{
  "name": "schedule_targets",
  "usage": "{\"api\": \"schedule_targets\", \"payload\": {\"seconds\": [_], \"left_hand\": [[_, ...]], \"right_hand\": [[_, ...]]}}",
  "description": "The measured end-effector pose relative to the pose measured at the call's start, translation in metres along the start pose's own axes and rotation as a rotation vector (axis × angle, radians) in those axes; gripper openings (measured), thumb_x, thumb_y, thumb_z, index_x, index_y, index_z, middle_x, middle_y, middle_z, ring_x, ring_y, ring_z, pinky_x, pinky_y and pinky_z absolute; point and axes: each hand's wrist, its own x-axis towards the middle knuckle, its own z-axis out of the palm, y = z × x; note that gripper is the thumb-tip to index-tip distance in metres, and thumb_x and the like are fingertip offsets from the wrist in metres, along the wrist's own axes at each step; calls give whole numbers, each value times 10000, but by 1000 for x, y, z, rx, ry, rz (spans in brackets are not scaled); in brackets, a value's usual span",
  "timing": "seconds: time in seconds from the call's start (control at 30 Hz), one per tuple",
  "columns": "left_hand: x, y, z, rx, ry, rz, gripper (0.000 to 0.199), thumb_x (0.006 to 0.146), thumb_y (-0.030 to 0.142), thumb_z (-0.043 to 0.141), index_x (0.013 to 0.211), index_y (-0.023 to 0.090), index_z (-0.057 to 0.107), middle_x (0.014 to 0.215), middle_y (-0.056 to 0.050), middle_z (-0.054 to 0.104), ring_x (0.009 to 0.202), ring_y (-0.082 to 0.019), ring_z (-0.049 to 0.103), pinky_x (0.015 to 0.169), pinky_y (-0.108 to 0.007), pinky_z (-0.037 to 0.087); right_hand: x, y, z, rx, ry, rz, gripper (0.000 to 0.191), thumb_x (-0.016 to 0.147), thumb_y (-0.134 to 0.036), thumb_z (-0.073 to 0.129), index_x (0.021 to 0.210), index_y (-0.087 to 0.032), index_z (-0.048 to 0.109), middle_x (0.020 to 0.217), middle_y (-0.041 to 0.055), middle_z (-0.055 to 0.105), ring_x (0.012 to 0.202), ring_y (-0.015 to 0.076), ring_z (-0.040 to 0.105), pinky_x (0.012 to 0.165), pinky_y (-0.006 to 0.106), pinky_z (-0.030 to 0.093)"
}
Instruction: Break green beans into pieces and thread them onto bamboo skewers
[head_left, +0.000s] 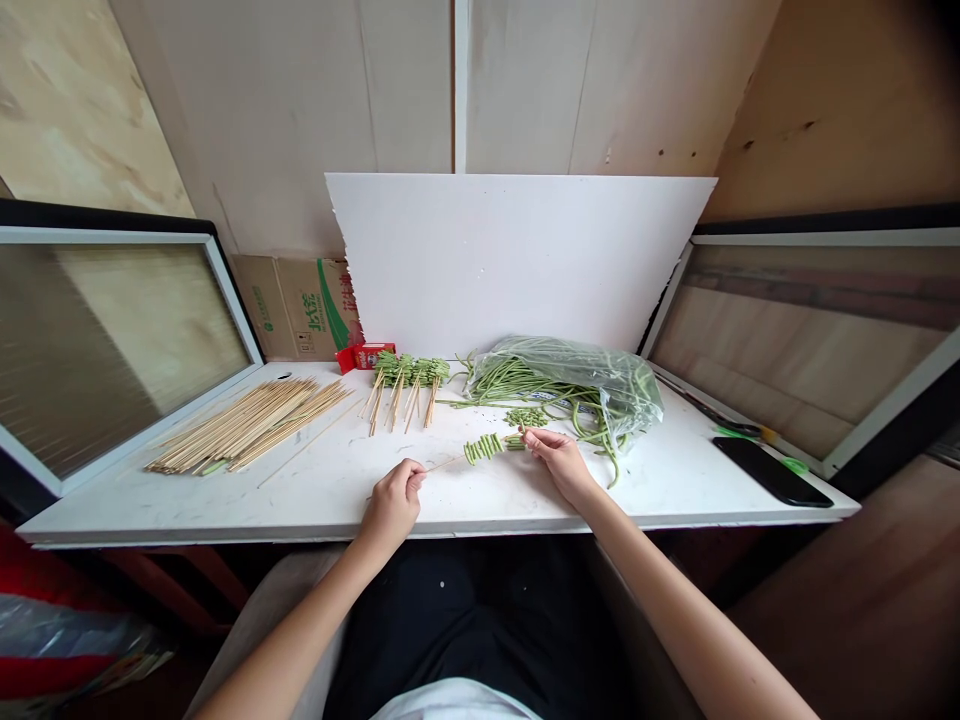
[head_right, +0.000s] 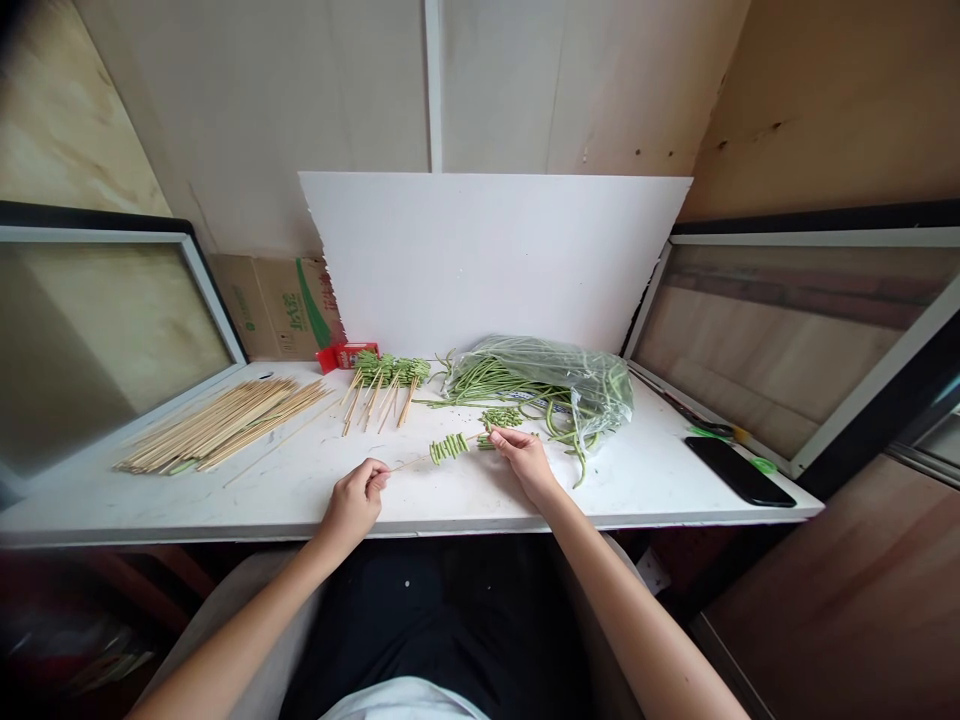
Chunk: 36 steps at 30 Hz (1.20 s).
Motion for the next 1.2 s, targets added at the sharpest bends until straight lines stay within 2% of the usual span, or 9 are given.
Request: {"api": "schedule_targets", "payload": {"seconds": [0.33, 1.0, 1.2], "left_hand": [[1, 1, 0, -8, 1, 8, 174, 1025, 257, 494, 945, 235, 647, 820, -31, 720, 763, -195, 683, 698, -289, 495], [2, 3, -2, -2, -9, 15, 175, 1025, 234, 471, 936, 228, 622, 817, -31, 707, 764, -192, 675, 715, -294, 500], [1, 1, -1, 2, -9, 5, 177, 1015, 224, 476, 940, 232, 636, 816, -31, 706, 765, -193, 675, 717, -291, 496]], "right_hand": [[4, 6, -2, 49, 29, 5, 408, 691, -566, 905, 954, -260, 851, 1083, 69, 786, 875, 224, 631, 719, 325, 454], [2, 2, 1, 21, 42, 4, 480, 676, -618, 896, 969, -242, 844, 1021, 75, 787, 822, 213, 611, 693, 323, 468], [2, 4, -1, 15, 15, -15, 418, 715, -587, 884, 968, -257, 848, 1020, 63, 786, 823, 209, 614, 735, 338, 458]]}}
